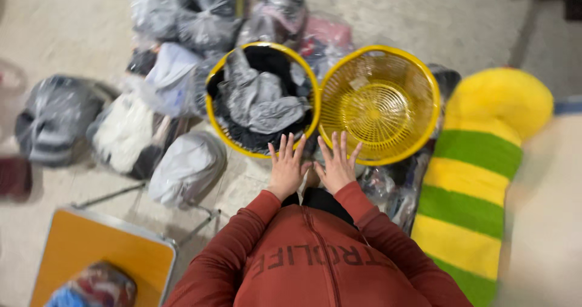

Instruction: The person seals a plastic bag of clothes with a tape dispenser, writes on the bag with a marker, and places it in a yellow basket. They then pick up a gray sweatshirt from the basket, unfold it on the table, and smooth it out.

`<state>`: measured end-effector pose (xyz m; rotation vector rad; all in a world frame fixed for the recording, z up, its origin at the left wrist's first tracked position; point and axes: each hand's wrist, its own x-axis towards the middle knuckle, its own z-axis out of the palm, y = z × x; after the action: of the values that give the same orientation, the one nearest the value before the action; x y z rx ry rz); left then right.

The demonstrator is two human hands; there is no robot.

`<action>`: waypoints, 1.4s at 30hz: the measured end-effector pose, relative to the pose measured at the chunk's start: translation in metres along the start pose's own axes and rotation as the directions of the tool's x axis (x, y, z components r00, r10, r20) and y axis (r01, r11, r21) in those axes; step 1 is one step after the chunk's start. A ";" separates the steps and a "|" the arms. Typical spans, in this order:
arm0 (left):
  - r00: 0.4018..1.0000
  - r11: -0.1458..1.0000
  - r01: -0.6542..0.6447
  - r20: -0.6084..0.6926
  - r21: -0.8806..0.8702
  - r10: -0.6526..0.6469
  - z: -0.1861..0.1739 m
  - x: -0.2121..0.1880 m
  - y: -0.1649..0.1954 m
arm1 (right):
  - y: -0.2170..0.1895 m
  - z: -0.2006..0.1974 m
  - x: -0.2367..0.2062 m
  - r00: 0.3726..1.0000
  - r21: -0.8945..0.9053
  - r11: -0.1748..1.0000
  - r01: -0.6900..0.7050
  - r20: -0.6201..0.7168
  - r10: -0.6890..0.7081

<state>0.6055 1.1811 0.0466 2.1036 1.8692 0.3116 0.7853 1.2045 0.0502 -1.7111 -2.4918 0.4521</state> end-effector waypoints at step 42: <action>0.930 0.928 0.368 -0.030 0.060 -0.367 -0.053 -0.072 -0.237 | -0.132 0.072 0.057 0.966 -0.156 0.953 -0.259 -0.039 0.256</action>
<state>0.3588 1.1384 0.0112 1.7384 2.2584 0.1823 0.6287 1.1994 0.0143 -2.1043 -2.3578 0.2576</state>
